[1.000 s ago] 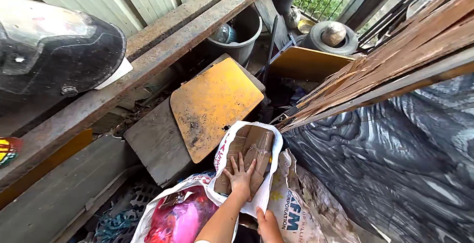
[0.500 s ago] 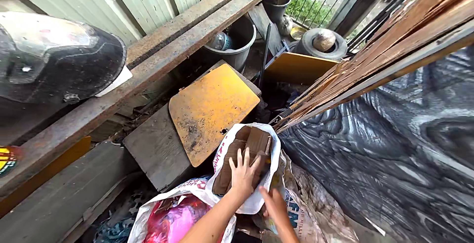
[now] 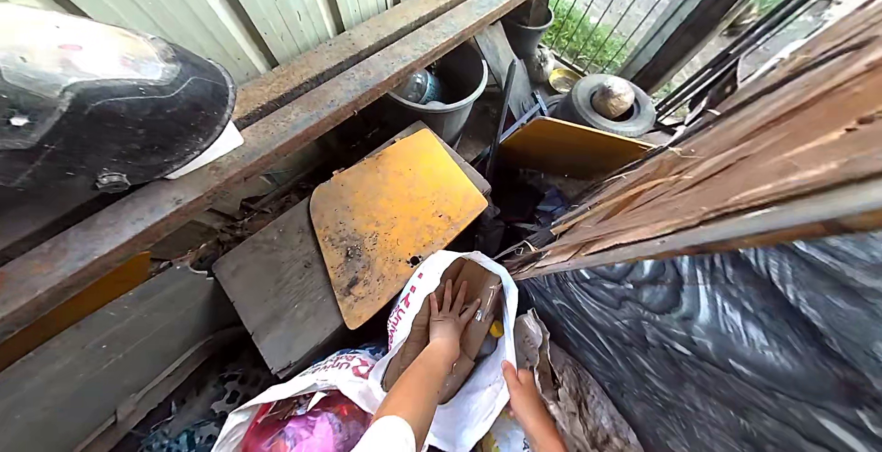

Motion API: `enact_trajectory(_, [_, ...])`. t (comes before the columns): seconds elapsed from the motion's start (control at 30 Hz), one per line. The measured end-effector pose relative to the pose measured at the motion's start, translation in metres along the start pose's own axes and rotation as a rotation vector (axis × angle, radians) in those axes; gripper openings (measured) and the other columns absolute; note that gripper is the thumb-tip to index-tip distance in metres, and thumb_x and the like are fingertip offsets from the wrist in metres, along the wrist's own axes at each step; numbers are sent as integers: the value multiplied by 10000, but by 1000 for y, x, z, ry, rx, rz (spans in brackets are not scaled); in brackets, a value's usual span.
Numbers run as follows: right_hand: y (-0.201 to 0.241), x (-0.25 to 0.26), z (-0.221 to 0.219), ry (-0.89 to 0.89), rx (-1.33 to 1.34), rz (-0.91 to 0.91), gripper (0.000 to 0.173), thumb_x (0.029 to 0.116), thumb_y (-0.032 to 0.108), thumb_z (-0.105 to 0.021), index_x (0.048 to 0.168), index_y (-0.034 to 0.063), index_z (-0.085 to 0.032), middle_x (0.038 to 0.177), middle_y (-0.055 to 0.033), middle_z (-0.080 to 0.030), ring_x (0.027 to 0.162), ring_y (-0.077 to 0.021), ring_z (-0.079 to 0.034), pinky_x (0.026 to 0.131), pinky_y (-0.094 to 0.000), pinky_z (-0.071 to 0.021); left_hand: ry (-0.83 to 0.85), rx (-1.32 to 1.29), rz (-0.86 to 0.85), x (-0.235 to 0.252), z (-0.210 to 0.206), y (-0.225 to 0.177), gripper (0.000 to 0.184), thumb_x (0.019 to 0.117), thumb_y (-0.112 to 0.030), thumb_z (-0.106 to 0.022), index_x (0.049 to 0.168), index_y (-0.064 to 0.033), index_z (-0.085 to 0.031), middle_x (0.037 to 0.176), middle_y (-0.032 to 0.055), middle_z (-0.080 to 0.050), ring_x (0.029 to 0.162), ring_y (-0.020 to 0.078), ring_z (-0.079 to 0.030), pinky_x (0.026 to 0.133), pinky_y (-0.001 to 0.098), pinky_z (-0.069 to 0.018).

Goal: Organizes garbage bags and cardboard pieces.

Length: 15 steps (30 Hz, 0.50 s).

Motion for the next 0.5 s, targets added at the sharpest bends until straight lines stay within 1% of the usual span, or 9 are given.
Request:
enact_trajectory(0.1, [-1,-8,-9,-22,-7,35,476,1112,255,-408,963,-128,-649,865,-259,-649,807,-330,-652,768,-516,-538,-30,-23,10,3,-6,3,1284,629,-20,-873,1656,-347,-173,1730,69,123,1559,423,174,1122,810,17])
enact_trajectory(0.2, [-9,-9,-12,-52,-33,52,491,1107,243,-403,890,-125,-645,820,-248,-625,790,-328,-622,759,-516,-506,-82,-59,28,7,-12,-2,1168,694,41,-800,1655,-285,-221,1735,58,88,1574,385,143,1135,785,11])
enact_trajectory(0.23, [-10,-6,-12,-59,-26,36,499,1113,261,-392,938,-134,-642,847,-261,-631,799,-337,-627,765,-518,-510,-84,-55,27,8,-10,-2,1167,704,39,-795,1657,-288,-205,1734,66,92,1573,389,145,1133,786,11])
enact_trajectory(0.27, [-13,-7,-11,-52,-6,-7,515,1124,297,-369,1063,-149,-621,928,-290,-636,839,-355,-632,791,-524,-513,-72,-48,19,5,-12,-3,1180,707,30,-795,1661,-292,-180,1731,81,102,1569,398,154,1128,796,16])
enact_trajectory(0.3, [-15,-10,-9,-38,27,-57,547,1134,340,-334,1250,-144,-560,1050,-317,-632,899,-366,-635,829,-521,-514,-71,-38,2,1,-13,-5,1209,691,13,-808,1663,-299,-161,1729,100,104,1565,413,156,1121,808,19])
enact_trajectory(0.33, [-12,-11,-6,-48,61,-78,571,1135,374,-311,1364,-116,-497,1115,-313,-613,904,-351,-616,820,-503,-505,-88,-25,-20,-1,-9,-5,1256,653,4,-834,1664,-303,-155,1727,129,92,1563,437,141,1116,818,14])
enact_trajectory(0.4, [-8,-19,-2,-61,98,-94,587,1125,399,-346,1457,-73,-454,1285,-329,-583,1057,-389,-608,891,-546,-486,-193,-29,-93,-18,-4,-5,1320,550,34,-881,1651,-294,-231,1721,195,-4,1558,498,30,1129,820,-38])
enact_trajectory(0.43, [-7,-23,0,-51,78,-99,584,1109,410,-405,1427,-72,-495,1301,-324,-589,1110,-401,-607,915,-571,-478,-253,-31,-158,-33,-1,-8,1322,528,24,-902,1642,-289,-263,1715,210,-55,1547,528,-31,1134,822,-81])
enact_trajectory(0.5, [-16,-30,-4,-42,-86,-103,585,1046,477,-536,1146,-87,-657,1057,-278,-661,903,-355,-635,792,-552,-495,-490,-48,-327,-79,9,-12,1074,655,-42,-879,1588,-276,-403,1671,198,-271,1505,535,-240,1102,818,-227])
Point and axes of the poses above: each hand's wrist, its own x-axis towards the middle knuckle, its own z-axis out of the back of the hand, y = z × x, the point moved 5 cm from there along x, towards the middle knuckle
